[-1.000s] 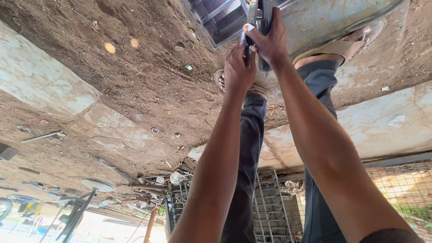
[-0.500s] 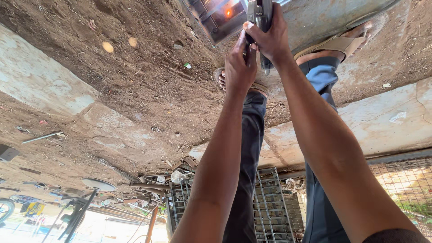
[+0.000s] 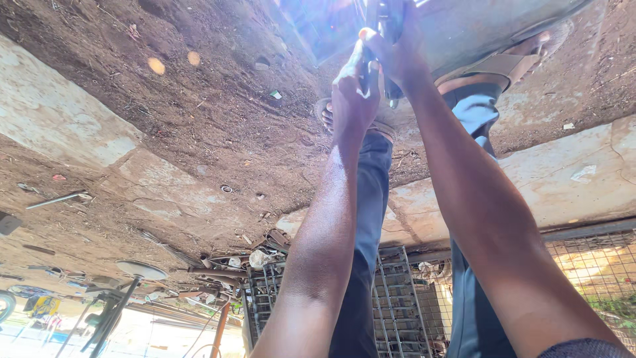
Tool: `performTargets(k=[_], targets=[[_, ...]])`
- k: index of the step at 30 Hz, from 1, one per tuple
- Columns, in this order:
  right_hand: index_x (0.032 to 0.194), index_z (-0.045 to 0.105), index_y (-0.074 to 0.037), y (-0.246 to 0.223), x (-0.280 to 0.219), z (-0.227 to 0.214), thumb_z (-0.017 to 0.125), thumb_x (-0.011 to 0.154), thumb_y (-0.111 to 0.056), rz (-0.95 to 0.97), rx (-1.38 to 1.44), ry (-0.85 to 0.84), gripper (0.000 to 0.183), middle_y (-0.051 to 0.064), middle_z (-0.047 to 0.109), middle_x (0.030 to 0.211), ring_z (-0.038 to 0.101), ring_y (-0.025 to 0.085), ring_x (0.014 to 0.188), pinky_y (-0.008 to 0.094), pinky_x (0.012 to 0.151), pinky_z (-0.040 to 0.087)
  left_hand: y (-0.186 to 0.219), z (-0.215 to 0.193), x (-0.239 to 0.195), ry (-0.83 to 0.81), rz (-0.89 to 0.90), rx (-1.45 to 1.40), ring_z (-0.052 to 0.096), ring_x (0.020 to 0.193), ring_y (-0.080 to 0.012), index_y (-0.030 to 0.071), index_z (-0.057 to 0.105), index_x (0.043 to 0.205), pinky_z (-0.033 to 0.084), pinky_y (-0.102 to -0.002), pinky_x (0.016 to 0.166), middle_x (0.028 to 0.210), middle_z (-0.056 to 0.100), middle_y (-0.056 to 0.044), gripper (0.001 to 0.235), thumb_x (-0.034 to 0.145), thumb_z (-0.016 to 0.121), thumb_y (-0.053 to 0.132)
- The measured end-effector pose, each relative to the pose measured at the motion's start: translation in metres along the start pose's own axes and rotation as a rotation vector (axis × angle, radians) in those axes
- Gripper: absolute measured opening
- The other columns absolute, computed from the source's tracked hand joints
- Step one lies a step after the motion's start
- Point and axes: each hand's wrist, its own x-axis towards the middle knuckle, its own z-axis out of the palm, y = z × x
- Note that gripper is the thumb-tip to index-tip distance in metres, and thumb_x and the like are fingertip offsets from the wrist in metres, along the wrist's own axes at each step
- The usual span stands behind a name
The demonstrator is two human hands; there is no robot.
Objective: The person uses a handheld welding tool to join metal bars on a rectangular metal grate. They hold the tool with both hands, moving it along the intersections of the bars to create welds, producing bright sparks. The person occasionally repositions the tool and adjusts their stance while working on the grate.
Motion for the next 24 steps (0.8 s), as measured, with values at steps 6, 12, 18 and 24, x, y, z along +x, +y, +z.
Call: performTargets(k=[6, 12, 18, 24], targets=[[0.132, 0.05, -0.001, 0.014, 0.002, -0.007, 0.086, 0.096, -0.013, -0.497, -0.397, 0.066, 0.053, 0.013, 0.067, 0.112, 0.068, 0.02, 0.101, 0.039, 0.086, 0.06, 0.001, 0.001, -0.003, -0.063, -0.135, 0.071, 0.07, 0.056, -0.0246, -0.006, 0.069, 0.121, 0.054, -0.041, 0.056, 0.07, 0.07, -0.015, 0.037, 0.099, 0.062, 0.023], [0.133, 0.048, -0.001, 0.017, 0.003, -0.007, 0.086, 0.098, -0.012, -0.571, -0.367, 0.067, 0.053, 0.015, 0.068, 0.109, 0.067, 0.021, 0.095, 0.039, 0.083, 0.059, -0.014, 0.005, 0.0, -0.079, -0.055, 0.1, 0.076, 0.064, -0.027, -0.004, 0.069, 0.123, 0.059, -0.042, 0.06, 0.078, 0.075, -0.02, 0.038, 0.1, 0.06, 0.025], [0.136, 0.045, -0.004, 0.005, -0.002, -0.001, 0.081, 0.099, -0.013, -0.08, 0.014, -0.053, 0.053, 0.005, 0.07, 0.094, 0.068, 0.011, 0.068, 0.028, 0.049, 0.055, -0.022, 0.007, 0.002, -0.123, -0.144, 0.082, 0.078, 0.093, -0.0313, -0.01, 0.049, 0.143, 0.065, -0.04, 0.077, 0.113, 0.073, -0.027, 0.053, 0.102, 0.057, 0.024], [0.136, 0.047, -0.002, 0.008, 0.0, 0.001, 0.082, 0.102, -0.009, -0.299, -0.056, -0.044, 0.05, 0.01, 0.07, 0.108, 0.069, 0.014, 0.088, 0.031, 0.071, 0.06, -0.021, 0.004, -0.002, 0.08, 0.157, 0.062, 0.075, 0.105, -0.0359, -0.008, 0.058, 0.139, 0.063, -0.041, 0.085, 0.117, 0.072, -0.029, 0.043, 0.107, 0.06, 0.021]])
